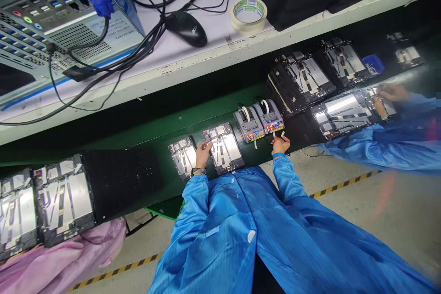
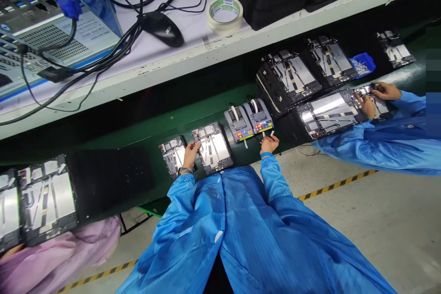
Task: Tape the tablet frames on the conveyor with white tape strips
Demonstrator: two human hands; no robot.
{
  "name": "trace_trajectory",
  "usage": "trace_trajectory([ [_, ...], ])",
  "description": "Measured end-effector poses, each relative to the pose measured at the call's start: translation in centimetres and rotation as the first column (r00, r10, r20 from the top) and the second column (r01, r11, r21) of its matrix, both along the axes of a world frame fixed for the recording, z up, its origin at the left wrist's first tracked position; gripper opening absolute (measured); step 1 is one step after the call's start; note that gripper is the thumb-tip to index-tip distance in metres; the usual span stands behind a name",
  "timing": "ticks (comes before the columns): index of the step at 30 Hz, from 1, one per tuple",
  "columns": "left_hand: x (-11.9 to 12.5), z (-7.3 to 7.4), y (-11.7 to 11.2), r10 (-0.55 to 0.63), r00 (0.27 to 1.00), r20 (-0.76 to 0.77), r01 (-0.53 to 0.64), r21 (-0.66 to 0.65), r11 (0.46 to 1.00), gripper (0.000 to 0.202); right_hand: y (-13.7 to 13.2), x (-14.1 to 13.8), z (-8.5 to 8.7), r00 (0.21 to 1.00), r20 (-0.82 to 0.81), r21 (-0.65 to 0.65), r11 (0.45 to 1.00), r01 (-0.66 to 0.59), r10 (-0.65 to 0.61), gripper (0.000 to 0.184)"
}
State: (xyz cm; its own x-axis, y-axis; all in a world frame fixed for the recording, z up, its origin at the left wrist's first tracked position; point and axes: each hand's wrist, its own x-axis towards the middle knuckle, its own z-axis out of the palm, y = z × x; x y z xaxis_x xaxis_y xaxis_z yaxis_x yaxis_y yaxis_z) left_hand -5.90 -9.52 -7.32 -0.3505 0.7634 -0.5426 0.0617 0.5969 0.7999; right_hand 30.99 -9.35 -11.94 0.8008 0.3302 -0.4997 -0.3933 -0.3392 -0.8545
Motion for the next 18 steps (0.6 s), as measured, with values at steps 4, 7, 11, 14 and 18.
trace_trajectory([
  [4,0.0,2.2,-0.2,0.054,0.959,-0.277,-0.015,0.138,0.99,0.032,-2.0,-0.1,2.8,0.989,0.059,0.081,0.987,-0.141,0.137,0.045],
  [7,2.4,5.8,-0.9,0.036,0.905,-0.424,0.118,0.333,0.936,0.022,-3.5,-1.6,7.1,0.923,0.151,0.209,0.901,-0.38,0.355,0.054],
  [11,8.4,10.3,-1.1,-0.5,0.855,-0.138,0.51,0.398,0.762,0.027,-4.0,-5.6,13.3,0.763,0.212,0.309,0.698,-0.646,0.611,0.058],
  [14,11.2,11.5,-0.4,-0.572,0.82,0.01,0.508,0.446,0.737,0.031,-3.6,-8.5,16.1,0.665,0.236,0.369,0.568,-0.736,0.708,0.057],
  [18,11.2,11.3,0.3,-0.546,0.837,0.028,0.467,0.484,0.741,0.03,-3.1,-10.3,16.7,0.597,0.251,0.405,0.478,-0.78,0.762,0.056],
])
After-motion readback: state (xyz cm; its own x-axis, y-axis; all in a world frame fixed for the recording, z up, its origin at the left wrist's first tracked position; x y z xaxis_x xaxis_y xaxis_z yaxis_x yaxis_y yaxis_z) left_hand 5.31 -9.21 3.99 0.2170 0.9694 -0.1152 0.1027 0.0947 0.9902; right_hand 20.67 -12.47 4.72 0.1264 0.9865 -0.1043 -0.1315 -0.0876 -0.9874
